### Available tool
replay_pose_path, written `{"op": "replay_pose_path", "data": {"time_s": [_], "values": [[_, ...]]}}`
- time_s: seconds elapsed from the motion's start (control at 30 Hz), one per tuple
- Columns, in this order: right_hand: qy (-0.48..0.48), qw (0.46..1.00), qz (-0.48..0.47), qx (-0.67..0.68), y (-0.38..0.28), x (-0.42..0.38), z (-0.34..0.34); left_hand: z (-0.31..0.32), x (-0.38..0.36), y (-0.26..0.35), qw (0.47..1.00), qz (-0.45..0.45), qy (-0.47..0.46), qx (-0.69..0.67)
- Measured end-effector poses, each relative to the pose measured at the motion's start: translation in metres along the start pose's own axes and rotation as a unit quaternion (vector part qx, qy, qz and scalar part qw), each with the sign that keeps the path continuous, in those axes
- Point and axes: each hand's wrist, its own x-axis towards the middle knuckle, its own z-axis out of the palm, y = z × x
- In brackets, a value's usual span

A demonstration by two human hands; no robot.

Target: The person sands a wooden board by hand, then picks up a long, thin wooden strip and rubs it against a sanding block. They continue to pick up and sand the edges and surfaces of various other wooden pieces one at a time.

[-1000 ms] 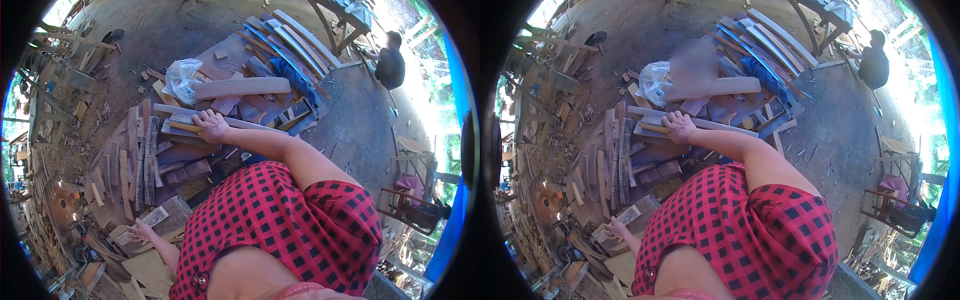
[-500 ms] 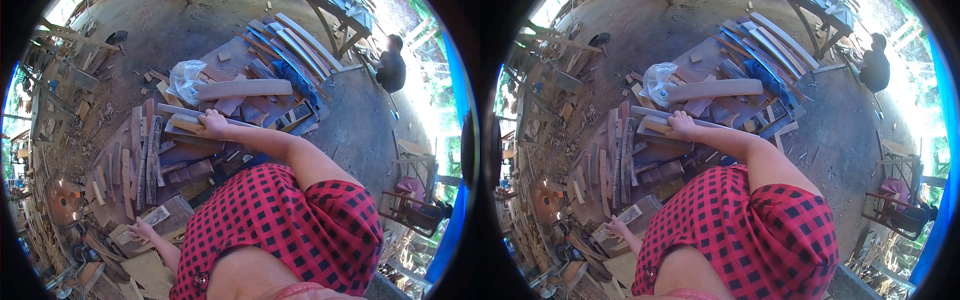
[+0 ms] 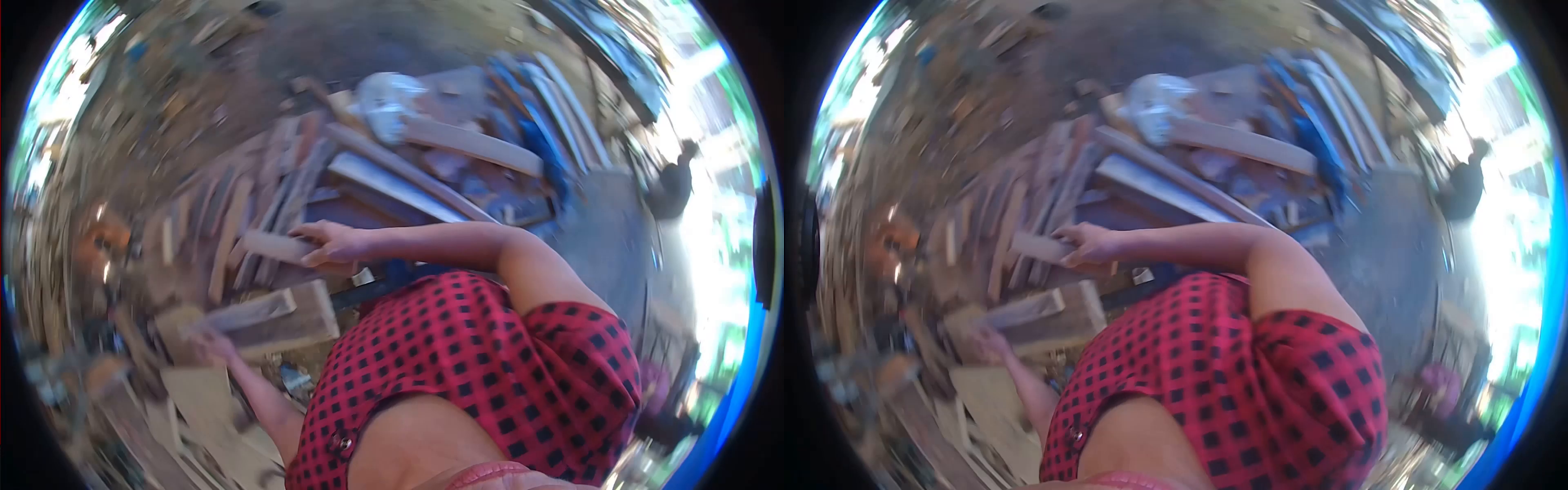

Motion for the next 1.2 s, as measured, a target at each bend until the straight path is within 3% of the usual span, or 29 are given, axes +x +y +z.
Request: {"op": "replay_pose_path", "data": {"time_s": [0.03, 0.07, 0.1, 0.13, 0.17, 0.2, 0.23, 0.27, 0.37, 0.5, 0.6, 0.73, 0.97, 1.2], "values": [[-0.013, 0.999, -0.006, -0.046, -0.002, 0.008, 0.013, 0.038, 0.002, -0.066, 0.965, 0.083, -0.064, 0.242], [0.001, 0.997, -0.045, -0.063, 0.001, 0.018, 0.027, -0.005, 0.002, -0.019, 0.94, 0.055, -0.154, 0.299], [-0.001, 0.994, 0.026, -0.103, -0.033, 0.01, 0.039, -0.019, 0.004, -0.011, 0.961, 0.031, -0.161, 0.224], [-0.039, 0.998, -0.004, -0.058, -0.022, 0.021, 0.048, 0.019, -0.007, -0.052, 0.991, 0.045, -0.098, 0.079], [-0.042, 0.992, 0.0, -0.115, -0.003, 0.033, 0.053, -0.028, 0.002, 0.001, 0.969, -0.046, -0.213, 0.118], [-0.036, 0.984, -0.018, -0.172, -0.003, 0.034, 0.062, -0.023, -0.003, -0.002, 0.945, -0.064, -0.259, 0.188], [-0.017, 0.973, -0.04, -0.227, -0.008, 0.03, 0.073, -0.007, -0.01, 0.003, 0.947, -0.151, -0.195, 0.205], [-0.062, 0.97, -0.049, -0.228, -0.013, 0.03, 0.086, -0.047, -0.001, 0.045, 0.956, -0.222, -0.171, 0.091], [-0.049, 0.951, -0.034, -0.304, -0.023, 0.029, 0.107, -0.056, 0.001, 0.054, 0.954, -0.266, -0.134, 0.022], [-0.055, 0.914, -0.133, -0.38, -0.003, 0.043, 0.136, -0.055, 0.001, 0.057, 0.964, -0.251, -0.093, 0.001], [-0.049, 0.846, -0.245, -0.471, 0.001, 0.051, 0.155, -0.057, 0.001, 0.058, 0.965, -0.244, -0.093, 0.01], [-0.11, 0.775, -0.26, -0.565, -0.005, 0.044, 0.155, -0.056, 0.001, 0.056, 0.965, -0.244, -0.092, -0.003], [-0.102, 0.758, -0.317, -0.561, 0.007, 0.079, 0.18, -0.053, -0.003, 0.051, 0.962, -0.263, -0.058, -0.039], [-0.113, 0.76, -0.271, -0.58, -0.012, 0.204, 0.292, -0.061, -0.002, 0.055, 0.959, -0.277, -0.051, -0.029]]}}
